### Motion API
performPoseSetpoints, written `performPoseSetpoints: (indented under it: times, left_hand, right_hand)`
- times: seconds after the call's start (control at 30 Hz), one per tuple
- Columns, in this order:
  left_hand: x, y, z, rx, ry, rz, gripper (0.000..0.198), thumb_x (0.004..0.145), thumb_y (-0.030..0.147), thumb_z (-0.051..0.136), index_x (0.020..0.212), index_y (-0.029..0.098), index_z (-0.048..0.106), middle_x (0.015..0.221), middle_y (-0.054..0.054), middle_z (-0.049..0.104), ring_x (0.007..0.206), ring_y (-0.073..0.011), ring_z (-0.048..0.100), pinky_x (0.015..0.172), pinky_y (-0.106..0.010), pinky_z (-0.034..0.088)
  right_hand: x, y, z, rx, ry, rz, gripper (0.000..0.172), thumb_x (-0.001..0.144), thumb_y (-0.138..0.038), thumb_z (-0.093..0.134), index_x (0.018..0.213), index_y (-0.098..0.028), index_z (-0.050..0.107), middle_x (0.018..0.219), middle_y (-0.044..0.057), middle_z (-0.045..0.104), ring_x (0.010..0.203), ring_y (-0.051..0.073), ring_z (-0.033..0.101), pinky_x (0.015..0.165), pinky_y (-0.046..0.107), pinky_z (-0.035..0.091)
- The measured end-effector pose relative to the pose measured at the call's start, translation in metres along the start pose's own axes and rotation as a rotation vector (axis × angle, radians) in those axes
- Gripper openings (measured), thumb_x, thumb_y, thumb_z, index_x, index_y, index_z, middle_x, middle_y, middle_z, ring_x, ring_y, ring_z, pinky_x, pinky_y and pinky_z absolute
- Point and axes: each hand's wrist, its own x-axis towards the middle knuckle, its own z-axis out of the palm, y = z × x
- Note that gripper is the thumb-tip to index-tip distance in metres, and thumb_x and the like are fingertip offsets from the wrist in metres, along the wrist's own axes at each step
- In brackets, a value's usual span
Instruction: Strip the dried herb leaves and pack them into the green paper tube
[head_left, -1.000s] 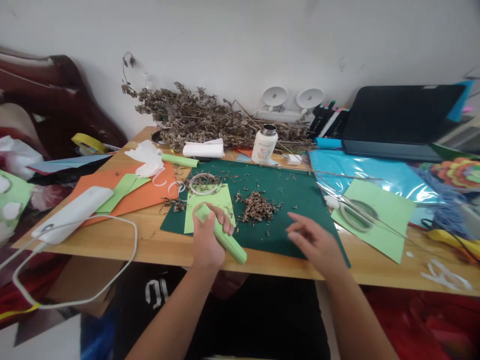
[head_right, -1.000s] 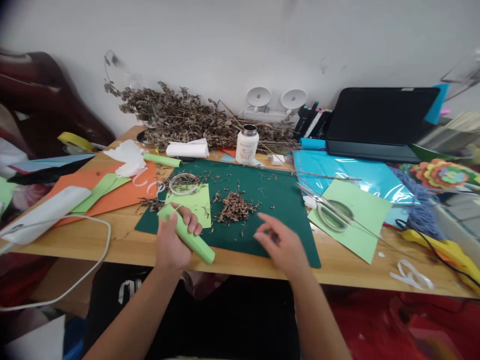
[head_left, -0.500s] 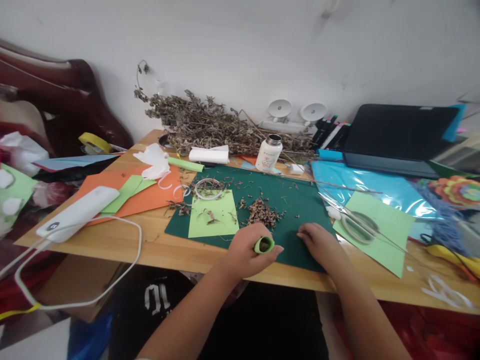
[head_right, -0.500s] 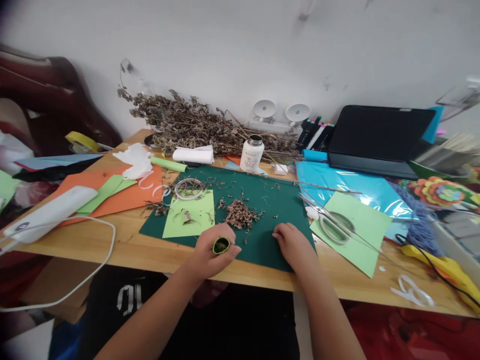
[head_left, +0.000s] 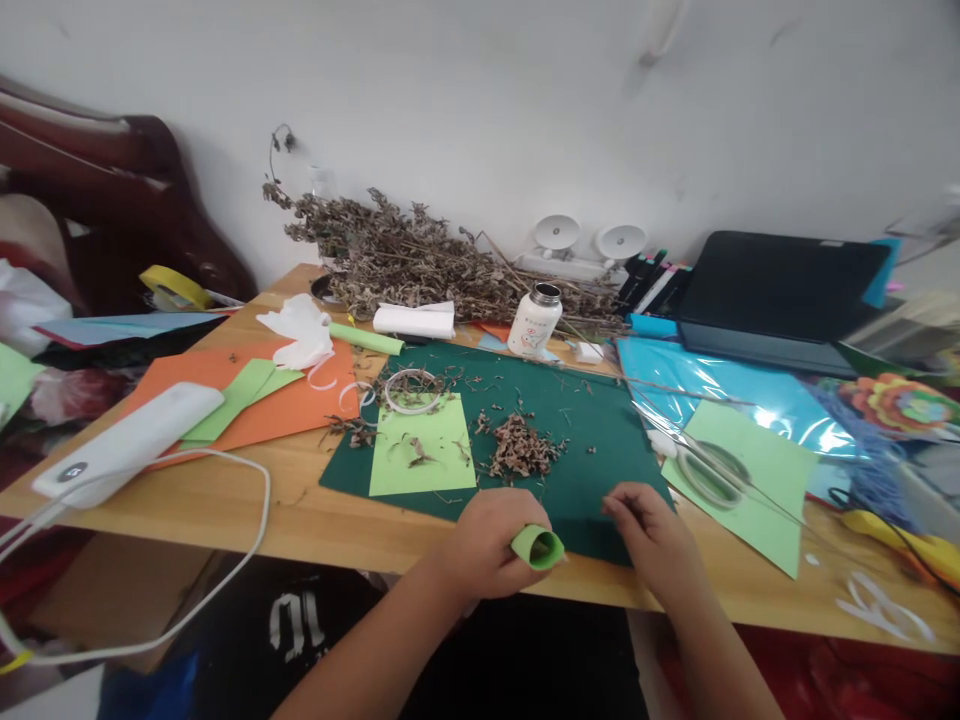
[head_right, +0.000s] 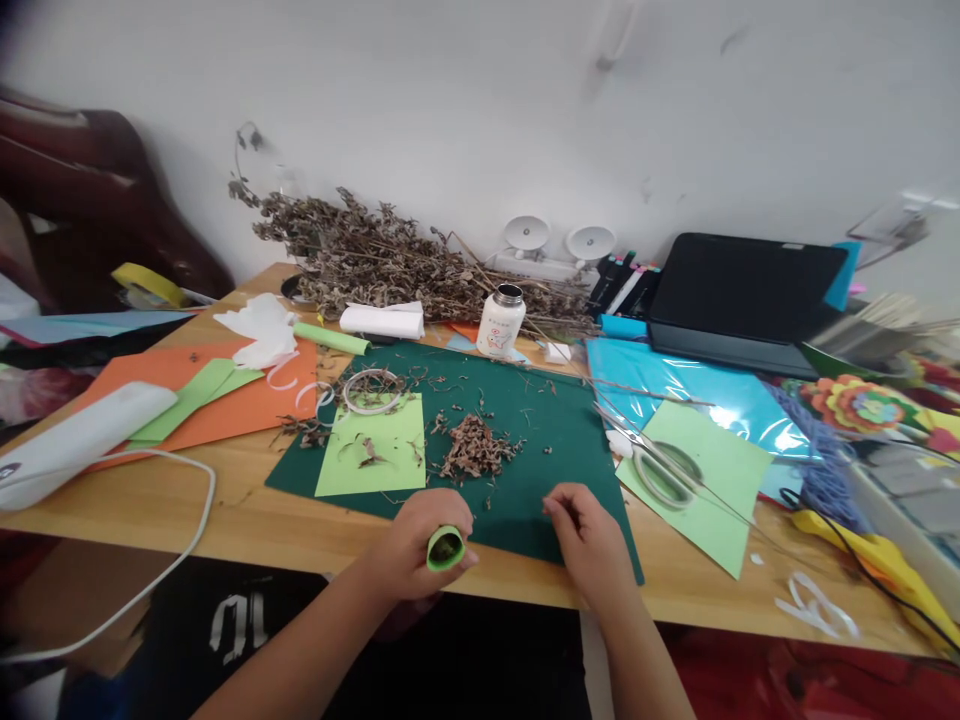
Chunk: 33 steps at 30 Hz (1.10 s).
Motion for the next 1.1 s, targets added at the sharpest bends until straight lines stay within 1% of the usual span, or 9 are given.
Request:
performPoseSetpoints:
  times: [0.1,0.23,0.37,0.5,0.63,0.77,0.93,1.0,1.1]
  left_hand:
    - [-0.001,0.0,0.0,0.041,0.011,0.001,0.015,0.072,0.029,0.047,0.065,0.017,0.042,0.056,-0.002,0.05,0.055,-0.0111,0.048,0.053,-0.022,0.039]
    - [-0.002,0.001,-0.001,0.045,0.045,0.076,0.016,0.073,0.032,0.045,0.065,0.018,0.04,0.054,-0.001,0.049,0.052,-0.0104,0.046,0.051,-0.022,0.037]
    - [-0.001,0.0,-0.001,0.029,0.085,0.155,0.015,0.072,0.03,0.047,0.067,0.019,0.04,0.052,-0.001,0.049,0.051,-0.0106,0.047,0.051,-0.023,0.037]
    - [-0.001,-0.002,-0.001,0.026,0.098,0.167,0.014,0.072,0.031,0.047,0.069,0.019,0.04,0.054,-0.001,0.05,0.051,-0.0105,0.047,0.05,-0.023,0.037]
    - [-0.005,-0.004,-0.001,-0.012,0.126,0.145,0.012,0.071,0.029,0.048,0.072,0.019,0.041,0.056,-0.001,0.049,0.052,-0.0105,0.047,0.051,-0.023,0.038]
    - [-0.009,-0.004,0.0,-0.108,0.207,0.058,0.011,0.069,0.023,0.049,0.077,0.019,0.041,0.058,-0.001,0.048,0.053,-0.0104,0.047,0.051,-0.024,0.039]
    - [-0.011,-0.002,0.0,-0.125,0.233,0.031,0.012,0.068,0.02,0.049,0.078,0.019,0.042,0.06,-0.001,0.047,0.055,-0.0109,0.046,0.053,-0.025,0.04]
    - [-0.01,-0.002,0.0,-0.111,0.224,0.027,0.012,0.069,0.02,0.049,0.078,0.019,0.042,0.06,-0.001,0.047,0.056,-0.011,0.047,0.053,-0.025,0.04]
    - [-0.008,-0.002,0.0,-0.078,0.202,0.022,0.012,0.069,0.02,0.049,0.078,0.019,0.042,0.06,-0.001,0.047,0.057,-0.0115,0.047,0.055,-0.025,0.039]
  right_hand:
    - [-0.003,0.005,0.005,0.162,-0.016,-0.011,0.016,0.07,-0.035,0.049,0.065,-0.02,0.05,0.067,0.002,0.058,0.063,0.014,0.054,0.057,0.024,0.044]
    - [-0.008,0.017,0.013,0.332,-0.032,-0.038,0.014,0.067,-0.032,0.054,0.062,-0.019,0.051,0.071,0.004,0.061,0.07,0.016,0.058,0.064,0.027,0.048]
    - [-0.014,0.019,0.014,0.267,0.004,-0.088,0.013,0.071,-0.03,0.051,0.078,-0.021,0.058,0.069,0.004,0.064,0.059,0.015,0.059,0.056,0.028,0.049]
    - [-0.018,0.017,0.011,0.135,0.043,-0.213,0.016,0.075,-0.028,0.046,0.07,-0.022,0.059,0.064,0.003,0.063,0.057,0.015,0.058,0.052,0.027,0.048]
    - [-0.021,0.017,0.012,0.107,0.135,-0.151,0.02,0.076,-0.03,0.043,0.061,-0.02,0.053,0.053,0.0,0.057,0.046,0.012,0.053,0.045,0.024,0.044]
    - [-0.021,0.018,0.014,0.125,0.195,-0.142,0.019,0.074,-0.032,0.044,0.06,-0.02,0.05,0.046,-0.002,0.052,0.044,0.012,0.051,0.044,0.023,0.043]
    - [-0.02,0.02,0.015,0.173,0.205,-0.081,0.014,0.07,-0.032,0.051,0.064,-0.019,0.054,0.063,0.003,0.061,0.056,0.015,0.056,0.051,0.026,0.047]
    - [-0.019,0.021,0.015,0.227,0.17,-0.051,0.012,0.072,-0.03,0.051,0.068,-0.019,0.055,0.068,0.005,0.063,0.052,0.013,0.055,0.049,0.026,0.047]
    - [-0.019,0.021,0.016,0.312,0.13,-0.036,0.011,0.073,-0.027,0.049,0.075,-0.019,0.055,0.069,0.004,0.064,0.043,0.01,0.05,0.045,0.026,0.046]
